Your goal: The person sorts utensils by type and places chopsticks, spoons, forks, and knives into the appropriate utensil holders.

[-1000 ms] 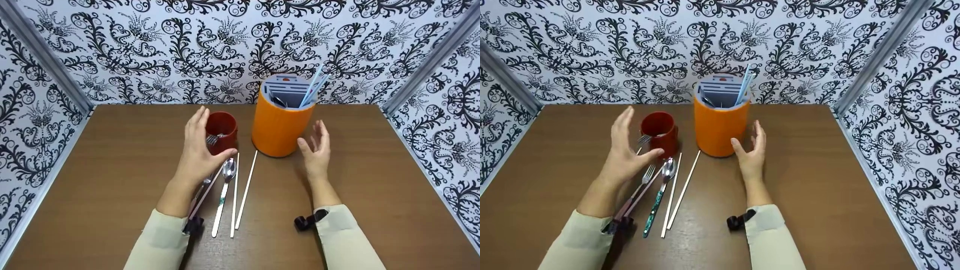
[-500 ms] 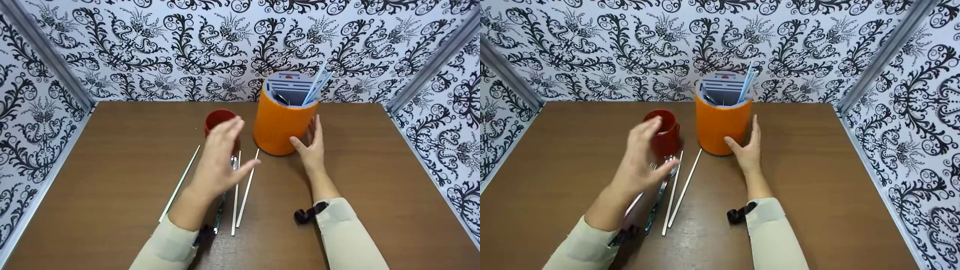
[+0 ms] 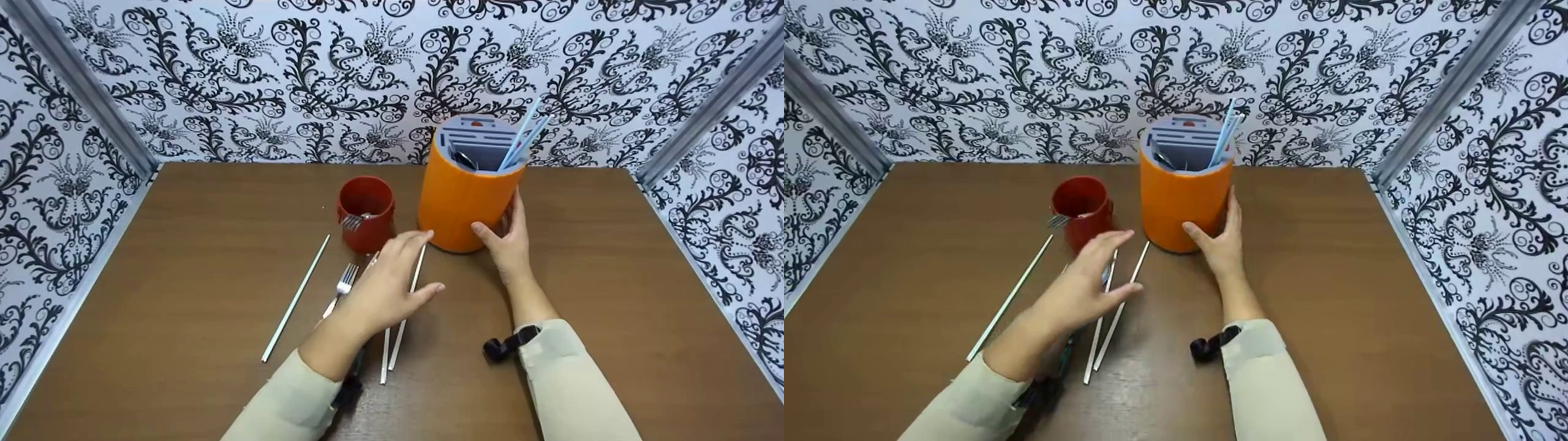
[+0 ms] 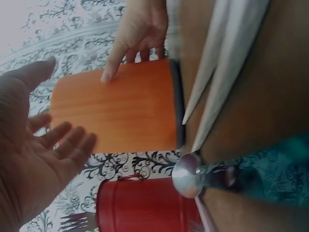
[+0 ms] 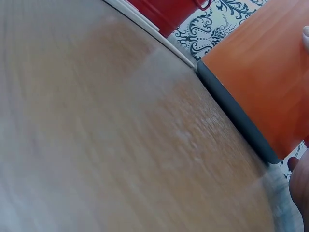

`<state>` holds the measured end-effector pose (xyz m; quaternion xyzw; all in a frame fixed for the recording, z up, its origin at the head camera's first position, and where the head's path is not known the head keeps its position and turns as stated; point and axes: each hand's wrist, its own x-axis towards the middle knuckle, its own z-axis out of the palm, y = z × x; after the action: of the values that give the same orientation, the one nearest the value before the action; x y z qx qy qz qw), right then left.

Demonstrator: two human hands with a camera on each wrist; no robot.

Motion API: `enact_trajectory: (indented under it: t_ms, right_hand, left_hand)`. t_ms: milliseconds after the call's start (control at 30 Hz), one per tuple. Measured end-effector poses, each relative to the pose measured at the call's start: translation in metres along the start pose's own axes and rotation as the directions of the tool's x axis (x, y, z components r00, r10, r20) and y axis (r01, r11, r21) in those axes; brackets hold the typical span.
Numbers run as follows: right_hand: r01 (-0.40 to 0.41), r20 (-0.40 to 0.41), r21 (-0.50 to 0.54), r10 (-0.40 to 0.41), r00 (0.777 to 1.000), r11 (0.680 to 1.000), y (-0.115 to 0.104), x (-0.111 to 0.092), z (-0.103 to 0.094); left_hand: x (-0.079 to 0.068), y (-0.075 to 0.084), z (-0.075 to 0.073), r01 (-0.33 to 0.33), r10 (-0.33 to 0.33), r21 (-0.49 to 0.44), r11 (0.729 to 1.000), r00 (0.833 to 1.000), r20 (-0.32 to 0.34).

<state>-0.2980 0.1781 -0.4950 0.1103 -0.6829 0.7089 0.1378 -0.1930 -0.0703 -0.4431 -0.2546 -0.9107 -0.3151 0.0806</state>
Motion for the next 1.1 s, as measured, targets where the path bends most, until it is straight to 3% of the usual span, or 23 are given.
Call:
enact_trajectory:
  t_ms: [200,433,700,900,1100]
  right_hand:
    - [-0.029,-0.006,-0.023,0.029,1.0,0.999,-0.005,-0.002,-0.001]
    - [-0.033,-0.01,-0.017,0.033,0.999,0.999,0.012,0.006,-0.006]
    - [-0.011,0.013,-0.023,0.011,1.0,1.0,0.024,0.008,-0.005]
    - [-0.003,-0.003,-0.035,0.003,1.0,0.999,0.025,0.008,-0.006]
    - [-0.034,-0.013,-0.042,0.033,0.999,0.999,0.027,0.009,-0.009]
  left_hand:
    - [0.0,-0.005,0.012,0.142,-0.137,-0.021,0.99,0.979,0.154]
    - [-0.002,-0.009,0.018,0.235,-0.224,-0.031,0.972,0.955,0.196]
    - [0.0,-0.005,0.026,0.365,-0.362,0.032,0.931,0.902,0.237]
    - [0.01,-0.004,0.029,0.357,-0.382,0.138,0.924,0.887,0.26]
    - [0.017,-0.006,0.036,0.3,-0.351,0.22,0.928,0.903,0.247]
